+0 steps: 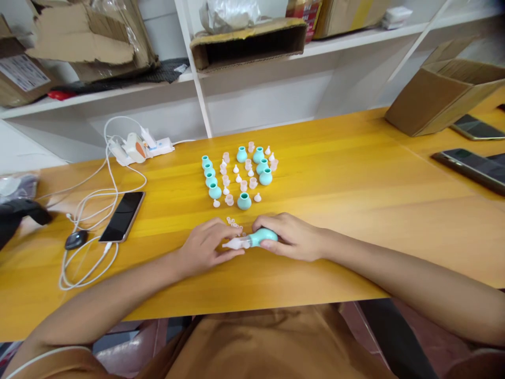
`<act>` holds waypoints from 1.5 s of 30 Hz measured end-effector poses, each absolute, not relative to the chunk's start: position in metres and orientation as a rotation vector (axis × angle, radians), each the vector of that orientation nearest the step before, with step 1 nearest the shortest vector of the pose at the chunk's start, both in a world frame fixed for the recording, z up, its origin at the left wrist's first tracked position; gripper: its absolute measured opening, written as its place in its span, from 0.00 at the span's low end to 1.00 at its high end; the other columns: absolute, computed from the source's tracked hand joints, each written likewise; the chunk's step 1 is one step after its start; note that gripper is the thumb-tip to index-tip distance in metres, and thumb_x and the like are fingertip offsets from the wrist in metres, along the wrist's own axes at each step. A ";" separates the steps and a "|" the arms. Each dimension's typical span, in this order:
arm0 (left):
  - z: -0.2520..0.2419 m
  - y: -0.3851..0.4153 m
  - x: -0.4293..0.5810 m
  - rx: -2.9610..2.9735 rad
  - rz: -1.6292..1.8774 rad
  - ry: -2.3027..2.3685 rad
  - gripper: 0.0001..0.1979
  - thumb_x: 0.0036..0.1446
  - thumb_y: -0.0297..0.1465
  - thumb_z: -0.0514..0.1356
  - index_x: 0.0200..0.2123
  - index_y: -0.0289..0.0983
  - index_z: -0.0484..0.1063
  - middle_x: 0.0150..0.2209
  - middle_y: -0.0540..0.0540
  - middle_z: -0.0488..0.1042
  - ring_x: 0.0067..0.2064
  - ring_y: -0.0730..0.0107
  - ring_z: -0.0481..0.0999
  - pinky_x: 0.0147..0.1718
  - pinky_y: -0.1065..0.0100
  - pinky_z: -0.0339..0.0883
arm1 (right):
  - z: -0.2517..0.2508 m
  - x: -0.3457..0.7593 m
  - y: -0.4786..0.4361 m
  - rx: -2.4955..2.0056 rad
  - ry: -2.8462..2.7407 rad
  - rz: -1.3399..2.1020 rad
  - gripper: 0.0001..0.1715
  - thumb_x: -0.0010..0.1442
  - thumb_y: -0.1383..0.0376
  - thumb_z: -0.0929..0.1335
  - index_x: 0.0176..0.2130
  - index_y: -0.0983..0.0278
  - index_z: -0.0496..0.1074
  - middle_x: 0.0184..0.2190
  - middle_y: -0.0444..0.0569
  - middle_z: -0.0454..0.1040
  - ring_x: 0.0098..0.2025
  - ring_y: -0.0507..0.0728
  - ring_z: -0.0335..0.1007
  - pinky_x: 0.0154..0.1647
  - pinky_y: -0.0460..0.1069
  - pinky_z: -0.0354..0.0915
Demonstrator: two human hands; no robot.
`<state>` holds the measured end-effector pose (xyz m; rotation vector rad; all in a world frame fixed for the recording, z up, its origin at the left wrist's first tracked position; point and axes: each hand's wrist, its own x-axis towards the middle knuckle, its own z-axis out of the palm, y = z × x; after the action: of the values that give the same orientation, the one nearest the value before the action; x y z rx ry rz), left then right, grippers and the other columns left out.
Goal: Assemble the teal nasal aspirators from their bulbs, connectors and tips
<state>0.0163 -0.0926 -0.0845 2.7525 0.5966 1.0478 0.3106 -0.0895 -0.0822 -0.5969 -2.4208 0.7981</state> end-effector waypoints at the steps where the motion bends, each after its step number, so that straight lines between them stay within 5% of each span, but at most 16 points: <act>1: -0.086 -0.092 0.017 2.689 1.072 0.678 0.23 0.69 0.41 0.68 0.61 0.39 0.68 0.41 0.45 0.82 0.38 0.67 0.81 0.39 0.65 0.78 | -0.081 0.311 -0.090 -0.581 -2.337 0.842 0.19 0.80 0.49 0.62 0.51 0.62 0.68 0.32 0.44 0.74 0.28 0.52 0.67 0.31 0.47 0.61; 4: -0.089 -0.089 0.018 2.610 1.045 0.793 0.24 0.70 0.42 0.67 0.63 0.39 0.66 0.39 0.47 0.80 0.38 0.67 0.82 0.40 0.65 0.78 | -0.074 0.312 -0.089 -0.560 -1.951 0.929 0.21 0.80 0.46 0.60 0.55 0.59 0.65 0.31 0.43 0.69 0.24 0.51 0.61 0.27 0.48 0.62; 8: -0.090 -0.086 0.020 2.659 0.921 0.714 0.15 0.72 0.34 0.63 0.58 0.39 0.68 0.39 0.47 0.81 0.40 0.66 0.82 0.43 0.64 0.77 | -0.056 0.315 -0.069 -0.633 -1.644 0.938 0.23 0.76 0.42 0.65 0.55 0.55 0.64 0.37 0.45 0.73 0.25 0.52 0.68 0.28 0.51 0.69; 14: -0.090 -0.086 0.022 2.769 0.847 0.541 0.11 0.73 0.31 0.60 0.55 0.38 0.69 0.44 0.43 0.83 0.44 0.64 0.83 0.47 0.63 0.77 | -0.036 0.366 0.045 -0.940 -1.687 0.452 0.26 0.71 0.39 0.69 0.50 0.57 0.71 0.48 0.52 0.75 0.41 0.58 0.75 0.40 0.54 0.75; 18: -0.092 -0.086 0.024 2.854 0.861 0.432 0.10 0.73 0.31 0.59 0.55 0.37 0.69 0.47 0.41 0.84 0.48 0.61 0.84 0.53 0.62 0.77 | -0.035 0.424 0.144 -1.314 -1.646 -0.058 0.27 0.72 0.41 0.67 0.38 0.60 0.73 0.36 0.55 0.72 0.51 0.64 0.69 0.55 0.60 0.70; 25: -0.097 -0.085 0.023 2.868 0.740 0.435 0.11 0.73 0.32 0.58 0.55 0.37 0.71 0.50 0.40 0.84 0.51 0.58 0.85 0.56 0.59 0.77 | -0.099 0.463 0.211 -1.818 -1.614 -0.016 0.19 0.68 0.56 0.68 0.28 0.59 0.62 0.32 0.55 0.70 0.46 0.65 0.67 0.51 0.59 0.65; 36: -0.095 -0.084 0.022 2.867 0.729 0.437 0.11 0.73 0.30 0.56 0.55 0.36 0.71 0.50 0.39 0.84 0.52 0.57 0.84 0.58 0.57 0.78 | -0.137 0.471 0.216 -1.857 -1.630 0.019 0.13 0.66 0.57 0.71 0.35 0.62 0.70 0.38 0.55 0.70 0.47 0.64 0.68 0.56 0.58 0.65; 45: -0.093 -0.083 0.019 2.837 0.628 0.435 0.12 0.73 0.30 0.55 0.56 0.36 0.71 0.52 0.37 0.83 0.56 0.56 0.83 0.60 0.56 0.76 | -0.142 0.458 0.215 -1.832 -1.684 -0.007 0.18 0.67 0.53 0.70 0.44 0.65 0.74 0.46 0.60 0.73 0.49 0.65 0.68 0.58 0.58 0.65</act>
<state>0.0191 -0.0834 -0.0931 2.8365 0.4352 0.6283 0.4582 0.2147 -0.1425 -1.8316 -1.6840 -0.0071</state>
